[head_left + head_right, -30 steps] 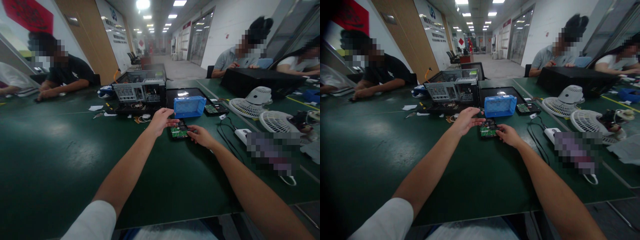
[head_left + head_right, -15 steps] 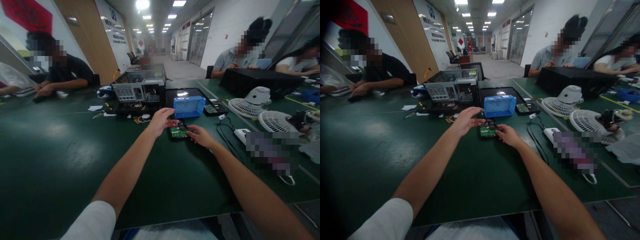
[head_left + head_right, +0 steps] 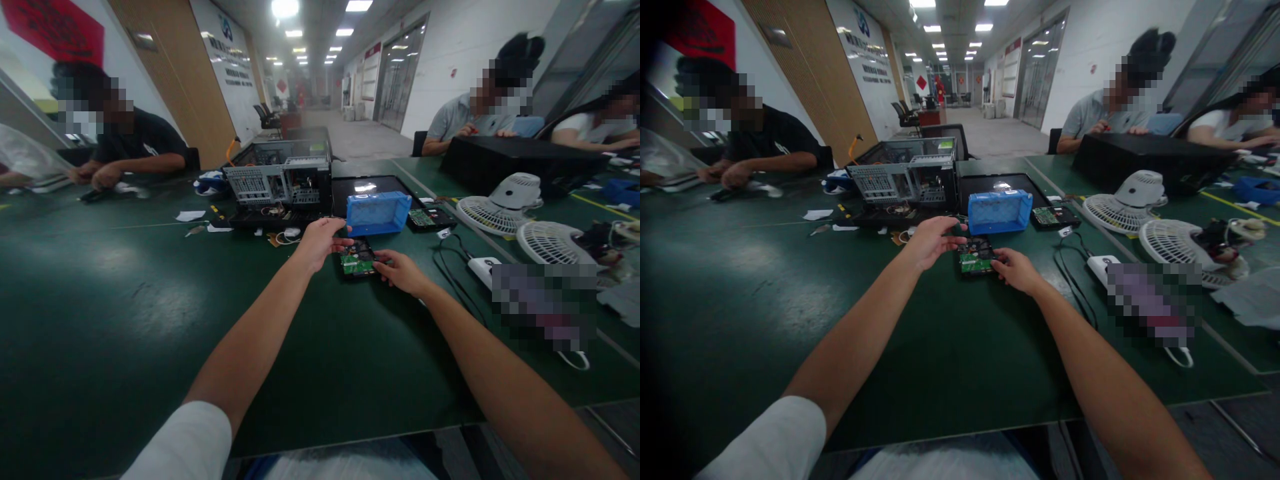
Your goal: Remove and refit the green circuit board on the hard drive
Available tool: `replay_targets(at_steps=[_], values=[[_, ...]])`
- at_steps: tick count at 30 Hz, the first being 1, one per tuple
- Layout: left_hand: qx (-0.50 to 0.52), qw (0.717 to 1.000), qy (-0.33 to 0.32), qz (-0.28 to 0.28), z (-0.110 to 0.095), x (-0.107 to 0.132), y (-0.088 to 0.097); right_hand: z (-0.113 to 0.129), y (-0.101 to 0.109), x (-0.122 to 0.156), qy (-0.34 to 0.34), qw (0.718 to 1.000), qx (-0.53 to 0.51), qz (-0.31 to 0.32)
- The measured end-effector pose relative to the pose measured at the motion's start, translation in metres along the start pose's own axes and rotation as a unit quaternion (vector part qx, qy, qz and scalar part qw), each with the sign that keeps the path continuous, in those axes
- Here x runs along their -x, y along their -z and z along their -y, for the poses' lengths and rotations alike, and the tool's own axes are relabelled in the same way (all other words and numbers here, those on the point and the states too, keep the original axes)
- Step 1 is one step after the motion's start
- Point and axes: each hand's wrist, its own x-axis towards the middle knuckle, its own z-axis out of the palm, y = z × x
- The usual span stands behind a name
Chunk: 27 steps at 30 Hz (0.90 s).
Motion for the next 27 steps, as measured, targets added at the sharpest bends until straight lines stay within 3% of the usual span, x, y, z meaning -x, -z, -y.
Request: replay_targets(at_steps=[19, 27], values=[[-0.042, 0.998, -0.031, -0.019, 0.0044, -0.0048, 0.0010, -0.0020, -0.0009, -0.0013, 0.009, 1.000, -0.003, -0.001], [0.004, 0.999, 0.001, 0.041, -0.0009, 0.0036, -0.0024, -0.0027, -0.0009, -0.0018, 0.004, 1.000, -0.006, -0.003]])
